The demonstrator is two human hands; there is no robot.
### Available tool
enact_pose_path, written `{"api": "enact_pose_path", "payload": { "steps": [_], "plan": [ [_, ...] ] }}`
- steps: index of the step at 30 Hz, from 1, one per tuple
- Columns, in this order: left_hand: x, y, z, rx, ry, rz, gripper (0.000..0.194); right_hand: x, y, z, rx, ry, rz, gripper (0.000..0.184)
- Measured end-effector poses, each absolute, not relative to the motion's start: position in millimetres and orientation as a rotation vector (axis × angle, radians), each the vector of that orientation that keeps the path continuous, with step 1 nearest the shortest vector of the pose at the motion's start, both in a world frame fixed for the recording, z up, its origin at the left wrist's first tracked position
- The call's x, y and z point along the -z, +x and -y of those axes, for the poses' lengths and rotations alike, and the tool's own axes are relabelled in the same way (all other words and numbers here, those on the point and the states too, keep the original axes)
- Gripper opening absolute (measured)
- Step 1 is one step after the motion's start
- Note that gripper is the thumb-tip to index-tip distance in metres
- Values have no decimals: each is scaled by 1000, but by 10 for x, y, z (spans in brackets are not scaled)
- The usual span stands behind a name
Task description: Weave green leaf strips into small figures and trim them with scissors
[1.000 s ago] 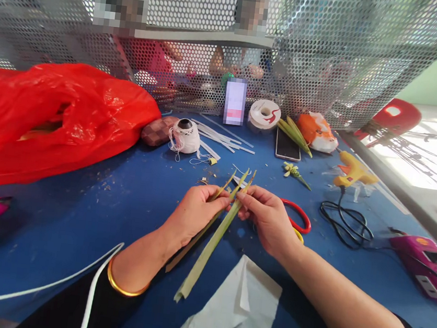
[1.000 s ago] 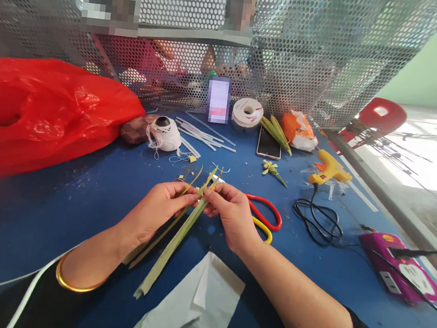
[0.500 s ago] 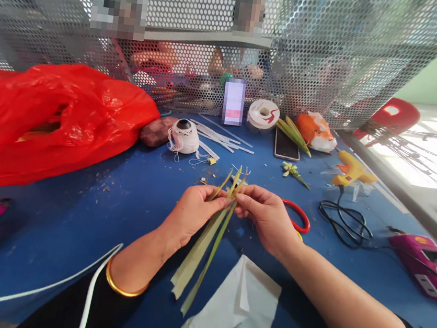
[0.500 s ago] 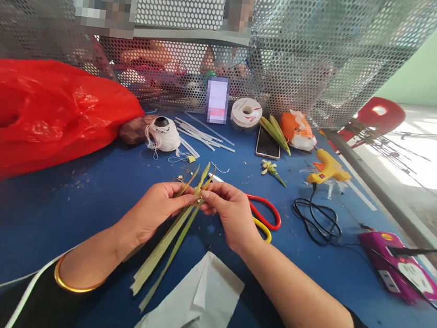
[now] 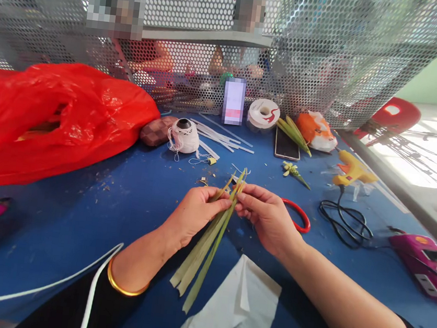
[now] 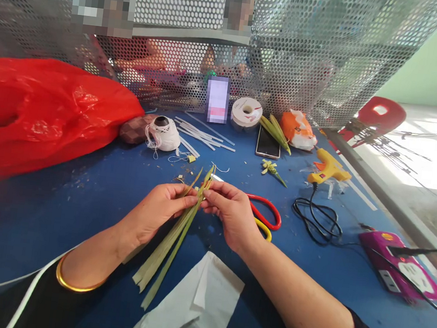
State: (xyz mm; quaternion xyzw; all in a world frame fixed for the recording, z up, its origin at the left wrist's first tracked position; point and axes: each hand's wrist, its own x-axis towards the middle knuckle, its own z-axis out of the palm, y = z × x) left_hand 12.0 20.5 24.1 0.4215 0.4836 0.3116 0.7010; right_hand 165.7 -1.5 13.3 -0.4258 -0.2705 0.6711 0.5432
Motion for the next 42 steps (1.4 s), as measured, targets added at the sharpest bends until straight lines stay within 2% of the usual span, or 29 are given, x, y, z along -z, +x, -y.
{"api": "enact_pose_path", "payload": {
  "steps": [6, 15, 26, 34, 42],
  "plan": [
    [-277, 126, -186, -683, 951, -1044, 12, -118, 1657, 14, -1565, -1032, 674, 25],
    [-260, 115, -200, -691, 1093, -1021, 22, -129, 1650, 27, -1527, -1051, 727, 22],
    [-245, 128, -187, -677, 1133, -1095, 19, -148, 1619, 34, -1429, -1060, 708, 29],
    [-307, 146, -185, -725, 1018, -1122, 15, -148, 1655, 31, -1537, -1047, 683, 28],
    [-309, 151, -181, -732, 1032, -1151, 19, -129, 1636, 44, -1537, -1080, 743, 23]
  ]
}}
